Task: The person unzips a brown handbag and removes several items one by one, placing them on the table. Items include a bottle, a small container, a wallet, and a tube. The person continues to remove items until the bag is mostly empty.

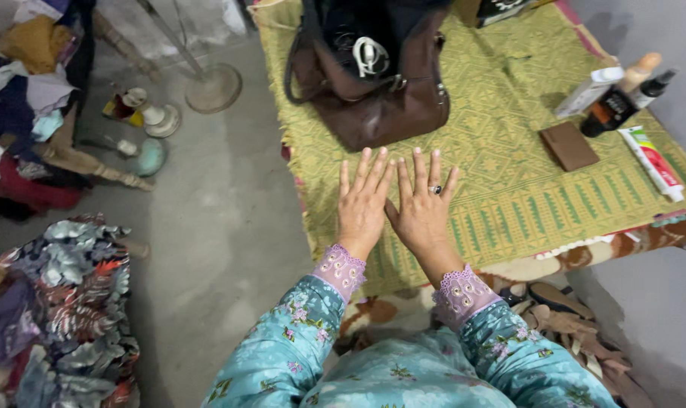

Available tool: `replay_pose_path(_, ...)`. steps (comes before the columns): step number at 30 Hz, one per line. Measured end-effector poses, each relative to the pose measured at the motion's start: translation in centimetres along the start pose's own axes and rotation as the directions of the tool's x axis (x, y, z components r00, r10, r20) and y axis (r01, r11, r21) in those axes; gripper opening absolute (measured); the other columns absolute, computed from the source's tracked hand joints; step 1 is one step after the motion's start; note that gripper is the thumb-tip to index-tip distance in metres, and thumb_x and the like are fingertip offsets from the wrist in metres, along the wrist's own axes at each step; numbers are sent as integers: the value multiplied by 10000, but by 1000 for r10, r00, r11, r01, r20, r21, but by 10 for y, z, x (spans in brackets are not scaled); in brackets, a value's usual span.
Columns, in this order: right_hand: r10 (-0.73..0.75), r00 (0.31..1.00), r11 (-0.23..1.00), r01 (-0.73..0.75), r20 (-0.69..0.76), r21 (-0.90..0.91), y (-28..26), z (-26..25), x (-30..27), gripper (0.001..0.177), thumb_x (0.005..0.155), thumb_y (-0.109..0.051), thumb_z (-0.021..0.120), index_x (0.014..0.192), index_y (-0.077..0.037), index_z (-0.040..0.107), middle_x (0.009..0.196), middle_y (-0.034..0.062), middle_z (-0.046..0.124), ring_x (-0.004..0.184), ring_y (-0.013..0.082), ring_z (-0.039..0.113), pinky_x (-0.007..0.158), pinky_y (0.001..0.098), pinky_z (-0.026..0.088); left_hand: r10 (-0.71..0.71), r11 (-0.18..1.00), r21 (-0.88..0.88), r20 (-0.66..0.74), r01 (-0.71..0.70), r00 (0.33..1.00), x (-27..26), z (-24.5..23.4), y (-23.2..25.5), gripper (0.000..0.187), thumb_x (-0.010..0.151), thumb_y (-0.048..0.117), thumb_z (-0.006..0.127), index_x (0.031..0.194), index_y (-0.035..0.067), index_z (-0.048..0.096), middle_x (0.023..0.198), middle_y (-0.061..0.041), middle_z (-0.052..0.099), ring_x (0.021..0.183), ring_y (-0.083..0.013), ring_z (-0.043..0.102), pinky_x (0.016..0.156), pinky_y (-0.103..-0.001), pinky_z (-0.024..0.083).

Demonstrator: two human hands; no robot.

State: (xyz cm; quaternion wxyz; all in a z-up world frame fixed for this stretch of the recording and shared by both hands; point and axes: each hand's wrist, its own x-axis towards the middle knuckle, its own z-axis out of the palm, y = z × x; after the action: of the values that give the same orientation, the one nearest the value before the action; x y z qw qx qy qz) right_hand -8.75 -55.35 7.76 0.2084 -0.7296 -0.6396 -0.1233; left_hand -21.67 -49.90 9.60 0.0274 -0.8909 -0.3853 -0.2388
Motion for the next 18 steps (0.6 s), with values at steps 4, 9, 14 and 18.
replay_pose_path(4,-70,998,997,69,7,15,-39,-1,2,796,896,-477,681,1545,-62,481,1658,212,295,1561,456,112,1198,722,42,-78,995,-63,-31,76,996,-19,-20,-29,598,928,106,525,1525,134,490,1667,-29,340,1571,-246,223,1281,-553,120)
replay_pose_path(9,-158,987,987,158,-16,12,-62,0,9,768,930,-487,667,1555,-81,483,1663,222,294,1561,460,112,1198,723,44,-157,987,-30,-43,156,987,-34,-31,-47,604,922,100,522,1525,140,497,1660,-36,346,1561,-246,235,1277,-559,116)
replay_pose_path(14,-183,983,983,182,26,33,-76,4,21,761,931,-489,668,1548,-80,490,1665,212,286,1565,446,112,1201,722,48,-217,976,-25,-82,215,973,-39,-39,-63,598,923,82,529,1518,141,506,1659,-33,362,1569,-244,240,1287,-554,117)
replay_pose_path(18,-216,975,975,213,50,58,-91,13,32,779,901,-485,680,1547,-94,489,1671,199,262,1566,438,103,1202,718,47,-259,965,5,-107,261,960,-44,-47,-82,596,920,67,539,1510,146,512,1659,-36,357,1579,-259,232,1287,-565,111)
